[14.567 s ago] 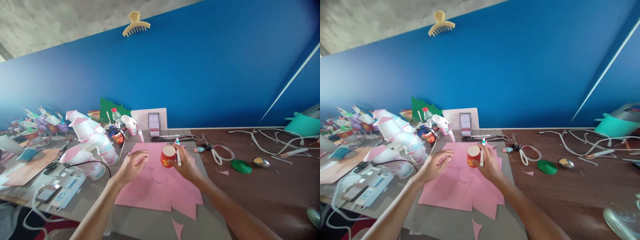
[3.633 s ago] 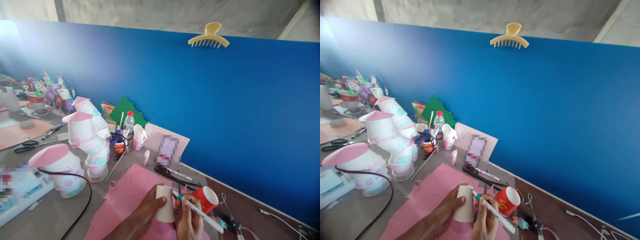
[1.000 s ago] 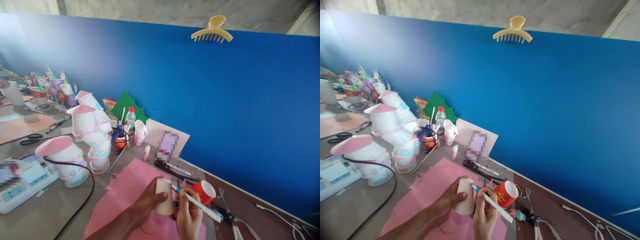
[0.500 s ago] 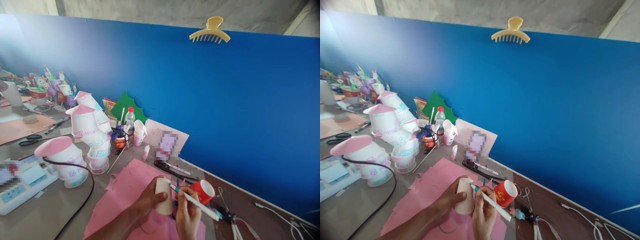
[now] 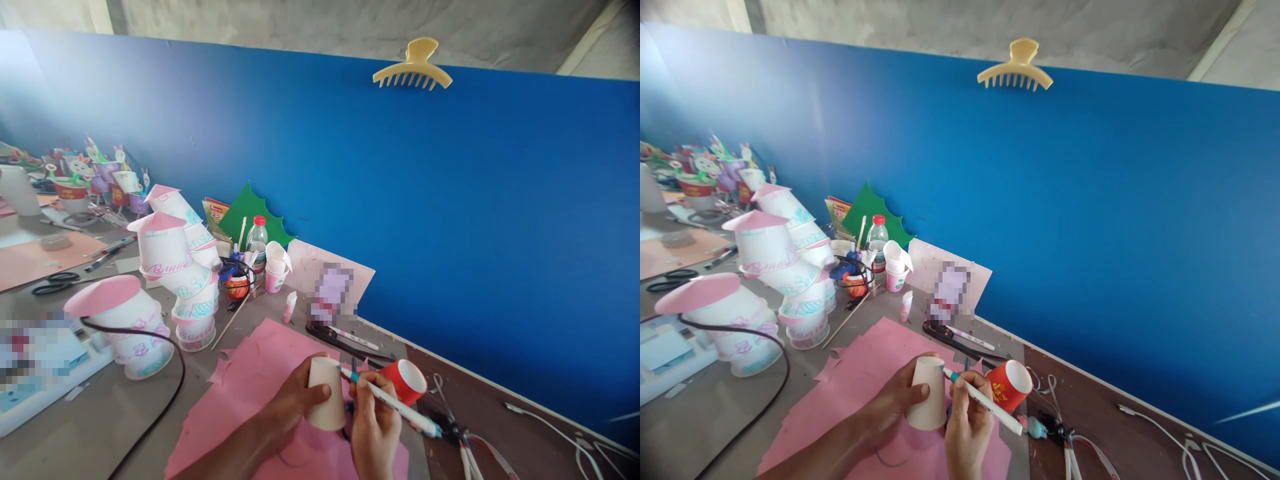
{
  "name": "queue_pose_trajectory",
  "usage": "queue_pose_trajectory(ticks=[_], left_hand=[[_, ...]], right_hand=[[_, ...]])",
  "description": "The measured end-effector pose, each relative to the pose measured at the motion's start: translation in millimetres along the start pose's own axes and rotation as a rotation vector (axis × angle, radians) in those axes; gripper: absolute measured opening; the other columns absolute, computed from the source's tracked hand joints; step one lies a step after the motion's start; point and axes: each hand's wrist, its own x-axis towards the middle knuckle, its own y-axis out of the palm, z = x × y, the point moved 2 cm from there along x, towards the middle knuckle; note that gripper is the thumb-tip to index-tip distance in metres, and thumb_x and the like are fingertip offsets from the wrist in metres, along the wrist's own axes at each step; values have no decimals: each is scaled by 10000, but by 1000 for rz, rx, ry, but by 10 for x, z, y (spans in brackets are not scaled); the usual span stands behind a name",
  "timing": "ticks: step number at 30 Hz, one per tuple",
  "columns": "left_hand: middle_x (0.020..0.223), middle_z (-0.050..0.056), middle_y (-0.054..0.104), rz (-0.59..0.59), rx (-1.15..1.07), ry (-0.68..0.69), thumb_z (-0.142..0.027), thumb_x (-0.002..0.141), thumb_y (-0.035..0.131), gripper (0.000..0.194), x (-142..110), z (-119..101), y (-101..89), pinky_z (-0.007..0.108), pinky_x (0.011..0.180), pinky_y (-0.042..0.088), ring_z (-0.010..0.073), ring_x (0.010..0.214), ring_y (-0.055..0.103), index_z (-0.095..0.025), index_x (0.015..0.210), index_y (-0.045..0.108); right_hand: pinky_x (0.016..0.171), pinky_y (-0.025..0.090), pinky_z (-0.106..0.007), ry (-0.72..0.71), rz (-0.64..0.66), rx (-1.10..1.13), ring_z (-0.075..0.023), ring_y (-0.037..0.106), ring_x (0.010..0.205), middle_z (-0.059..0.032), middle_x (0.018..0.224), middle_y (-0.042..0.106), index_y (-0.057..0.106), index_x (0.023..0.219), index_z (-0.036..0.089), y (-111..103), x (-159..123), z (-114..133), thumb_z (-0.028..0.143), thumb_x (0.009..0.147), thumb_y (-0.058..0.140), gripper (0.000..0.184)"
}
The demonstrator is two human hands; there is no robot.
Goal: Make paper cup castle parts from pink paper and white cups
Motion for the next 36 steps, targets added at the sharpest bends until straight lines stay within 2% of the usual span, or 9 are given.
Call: queue_pose_trajectory(ticks=[9, 17, 26, 29, 33, 36], left_hand=[[923, 66, 627, -7, -35, 14, -354, 553, 855, 710, 3, -2, 1, 300, 680, 480, 199, 810, 585, -178, 1176, 563], [1037, 87, 616, -31, -44, 35, -354, 544, 859, 722, 28, 42, -38, 320, 723, 473, 218, 878, 576, -201, 1182, 557], [1083, 118, 629, 32, -34, 73, -364, 584, 838, 646, 39, 13, -27, 333, 738, 464, 245, 932, 571, -188, 1146, 572], [1053, 119, 635, 54, -15, 75, -368, 614, 819, 602, 24, -23, -4, 345, 725, 471, 241, 897, 577, -173, 1131, 581], [921, 72, 637, 28, -13, 75, -367, 603, 827, 584, 25, -31, -9, 322, 728, 457, 213, 831, 586, -173, 1105, 602], [933, 80, 645, 39, -23, 91, -366, 610, 824, 590, 24, -31, -9, 331, 744, 448, 230, 857, 595, -172, 1118, 595]], right_hand=[[544, 413, -244, 80, 1, 22, -131, 491, 602, 28, 677, 545, 551, 778, 205, -8, 16, -79, 454, 791, 605, 255], [559, 416, -245, 92, 4, 33, -128, 489, 608, 28, 699, 552, 546, 791, 207, -19, 29, -114, 438, 799, 596, 237], [544, 420, -242, 71, -28, 35, -120, 492, 569, 39, 650, 547, 558, 773, 199, -3, 44, -50, 470, 780, 606, 275], [528, 409, -232, 69, -21, 35, -115, 481, 561, 41, 645, 537, 554, 766, 196, -3, 44, -33, 461, 781, 609, 271], [510, 393, -220, 77, -28, 57, -107, 460, 550, 49, 640, 513, 544, 743, 201, -8, 26, -41, 446, 787, 609, 258], [517, 402, -218, 73, -24, 98, -106, 458, 556, 49, 643, 500, 540, 743, 200, -7, -3, -36, 429, 802, 608, 246]])
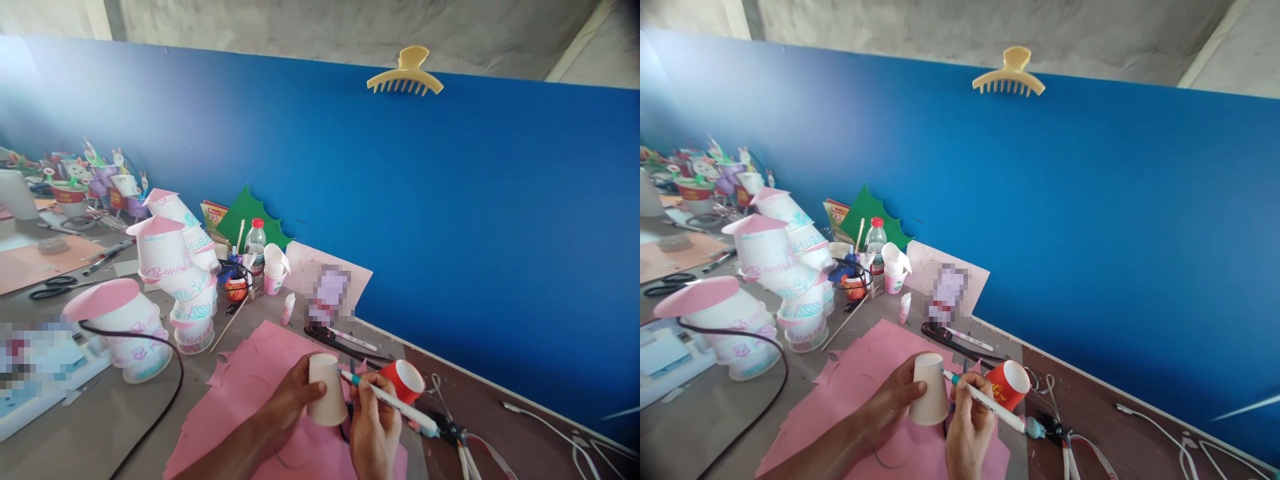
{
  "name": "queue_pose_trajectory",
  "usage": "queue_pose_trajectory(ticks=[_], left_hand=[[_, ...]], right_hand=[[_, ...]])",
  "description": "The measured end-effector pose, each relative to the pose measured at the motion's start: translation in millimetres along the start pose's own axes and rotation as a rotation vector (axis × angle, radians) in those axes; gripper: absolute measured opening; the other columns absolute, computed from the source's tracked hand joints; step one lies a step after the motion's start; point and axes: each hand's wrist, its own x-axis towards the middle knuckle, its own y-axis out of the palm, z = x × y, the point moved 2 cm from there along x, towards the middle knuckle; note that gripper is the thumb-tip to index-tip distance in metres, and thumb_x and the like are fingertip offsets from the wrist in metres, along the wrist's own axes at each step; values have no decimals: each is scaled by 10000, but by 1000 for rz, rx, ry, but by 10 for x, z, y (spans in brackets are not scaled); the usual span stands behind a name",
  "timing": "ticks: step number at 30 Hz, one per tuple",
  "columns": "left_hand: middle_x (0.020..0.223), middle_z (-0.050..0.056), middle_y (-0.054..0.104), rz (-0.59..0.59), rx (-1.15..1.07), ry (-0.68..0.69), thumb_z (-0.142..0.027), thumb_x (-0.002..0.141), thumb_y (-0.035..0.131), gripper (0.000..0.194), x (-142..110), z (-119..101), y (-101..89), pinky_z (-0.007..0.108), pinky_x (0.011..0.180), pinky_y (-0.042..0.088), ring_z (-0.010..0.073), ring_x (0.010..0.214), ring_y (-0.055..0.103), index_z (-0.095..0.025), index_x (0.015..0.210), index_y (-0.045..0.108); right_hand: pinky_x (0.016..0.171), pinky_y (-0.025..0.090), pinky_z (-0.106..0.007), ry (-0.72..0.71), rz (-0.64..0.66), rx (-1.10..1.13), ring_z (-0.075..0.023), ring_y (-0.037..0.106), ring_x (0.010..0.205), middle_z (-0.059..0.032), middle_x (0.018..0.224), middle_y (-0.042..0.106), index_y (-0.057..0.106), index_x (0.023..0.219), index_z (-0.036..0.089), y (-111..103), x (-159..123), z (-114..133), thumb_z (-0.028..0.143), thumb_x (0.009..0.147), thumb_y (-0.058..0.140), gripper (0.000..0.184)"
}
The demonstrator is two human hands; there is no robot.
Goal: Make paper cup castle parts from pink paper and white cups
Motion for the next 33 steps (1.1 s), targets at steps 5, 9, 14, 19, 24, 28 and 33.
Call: queue_pose_trajectory(ticks=[5, 9, 14, 19, 24, 28, 33], left_hand=[[1039, 124, 654, 36, -12, 17, -378, 626, 818, 603, -8, -11, 13, 391, 824, 436, 292, 972, 599, -165, 1136, 577], [1045, 126, 659, 37, -31, 19, -352, 625, 823, 591, 1, -5, 7, 424, 857, 432, 313, 1002, 600, -168, 1127, 572], [1054, 128, 654, 50, -30, 15, -342, 612, 830, 605, 18, 15, -9, 393, 812, 444, 305, 979, 606, -172, 1127, 560], [1052, 124, 653, 43, -20, 24, -341, 615, 827, 592, 18, 17, -12, 386, 813, 439, 296, 971, 605, -172, 1118, 565], [1040, 121, 661, 43, -26, 21, -331, 616, 827, 586, 15, 7, 2, 385, 815, 439, 290, 969, 605, -171, 1117, 567], [1056, 130, 653, 36, -17, 12, -338, 613, 825, 601, 22, 20, -16, 391, 799, 444, 297, 954, 609, -170, 1125, 561], [991, 106, 648, 2, -7, 11, -335, 600, 832, 614, 44, 68, -63, 354, 758, 442, 265, 904, 608, -171, 1126, 560]], right_hand=[[531, 426, -223, -84, 67, 11, -114, 496, 558, 35, 627, 537, 570, 767, 192, 28, -46, 70, 425, 824, 606, 243], [515, 423, -224, -156, 73, -14, -115, 508, 533, 30, 607, 559, 582, 740, 188, 52, -70, 125, 424, 822, 618, 253], [537, 445, -235, -157, 71, -24, -129, 531, 569, 7, 653, 590, 595, 756, 189, 58, -93, 118, 444, 812, 629, 263], [516, 445, -226, -158, 86, -29, -123, 524, 554, 7, 644, 580, 595, 756, 191, 62, -102, 118, 435, 813, 627, 253], [481, 422, -219, -172, 94, -47, -121, 508, 528, 5, 630, 578, 593, 738, 187, 62, -95, 127, 437, 804, 633, 261], [503, 436, -224, -172, 74, -51, -122, 522, 542, 9, 643, 584, 588, 750, 188, 51, -70, 114, 434, 807, 627, 256], [497, 437, -222, -85, 24, -72, -116, 501, 531, 26, 623, 552, 579, 751, 184, 19, -23, 65, 457, 793, 625, 280]])
